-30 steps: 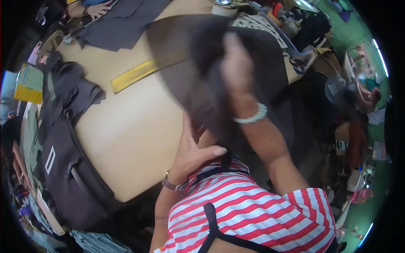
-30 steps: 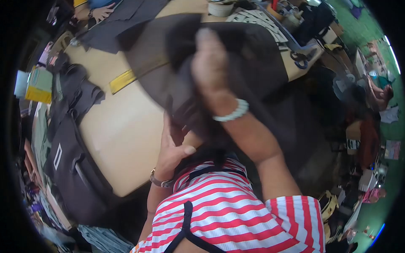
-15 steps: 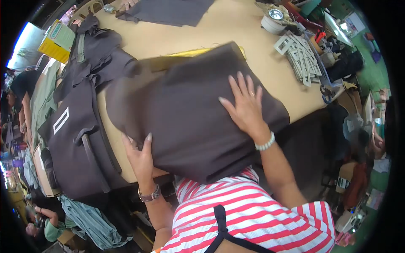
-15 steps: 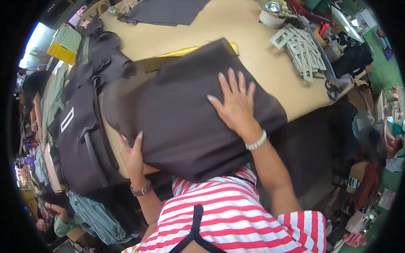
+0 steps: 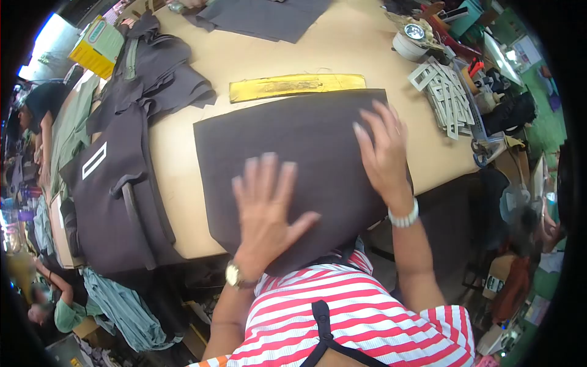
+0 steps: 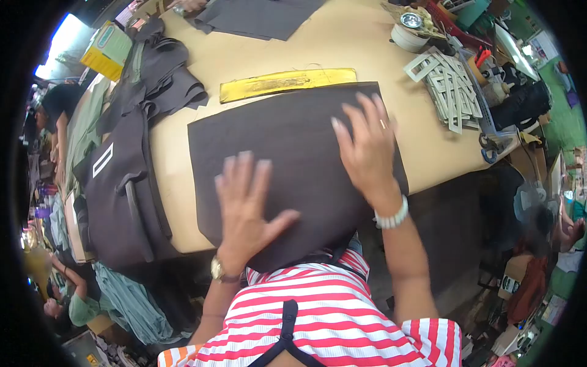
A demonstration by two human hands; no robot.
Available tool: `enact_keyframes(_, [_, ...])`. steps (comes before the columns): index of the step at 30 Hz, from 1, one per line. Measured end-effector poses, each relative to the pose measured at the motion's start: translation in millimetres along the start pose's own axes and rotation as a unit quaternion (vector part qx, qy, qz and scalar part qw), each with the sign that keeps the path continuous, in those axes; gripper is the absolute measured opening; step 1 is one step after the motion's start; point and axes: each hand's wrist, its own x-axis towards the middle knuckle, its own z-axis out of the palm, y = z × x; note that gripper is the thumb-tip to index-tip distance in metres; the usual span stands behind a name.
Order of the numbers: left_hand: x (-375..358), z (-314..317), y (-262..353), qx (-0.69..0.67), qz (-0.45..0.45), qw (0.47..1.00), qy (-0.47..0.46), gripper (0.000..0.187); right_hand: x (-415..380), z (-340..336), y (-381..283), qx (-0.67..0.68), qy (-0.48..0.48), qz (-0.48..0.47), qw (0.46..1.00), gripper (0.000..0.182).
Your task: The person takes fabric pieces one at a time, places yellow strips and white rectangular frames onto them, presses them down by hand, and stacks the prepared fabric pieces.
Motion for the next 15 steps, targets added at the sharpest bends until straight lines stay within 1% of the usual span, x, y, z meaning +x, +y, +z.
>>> enact_keyframes(1, [5, 10, 4, -0.020, 0.056, 0.997, -0.037, 0.092, 24, 22, 9, 0.002, 0.019, -0.058, 0.998, 0.027])
enact_keyframes(2, [6, 21, 6, -0.023, 0.065, 0.995, -0.065, 0.094, 46, 44, 15, 0.038, 0.004, -0.093, 0.995, 0.027])
enact_keyframes(4, [6, 36, 8, -0.030, 0.079, 0.989, -0.120, 0.097, 82, 84, 19, 0.073, -0.012, -0.133, 0.988, 0.030])
enact_keyframes(7, [-3, 37, 13, -0.004, 0.057, 0.992, -0.114, 0.095, 105, 126, 12, 0.032, -0.027, -0.168, 0.985, 0.035])
enact_keyframes(10, [-16, 35, 21, 0.014, 0.038, 0.992, -0.120, 0.092, 104, 139, 9, 0.041, -0.059, -0.210, 0.975, 0.039])
enact_keyframes(13, [-23, 40, 22, 0.023, 0.035, 0.992, -0.121, 0.090, 108, 134, 5, 0.085, 0.001, -0.224, 0.971, 0.034])
enact_keyframes(15, [-26, 42, 21, 0.031, 0.044, 0.992, -0.118, 0.090, 113, 121, -3, 0.127, -0.060, -0.186, 0.972, 0.028])
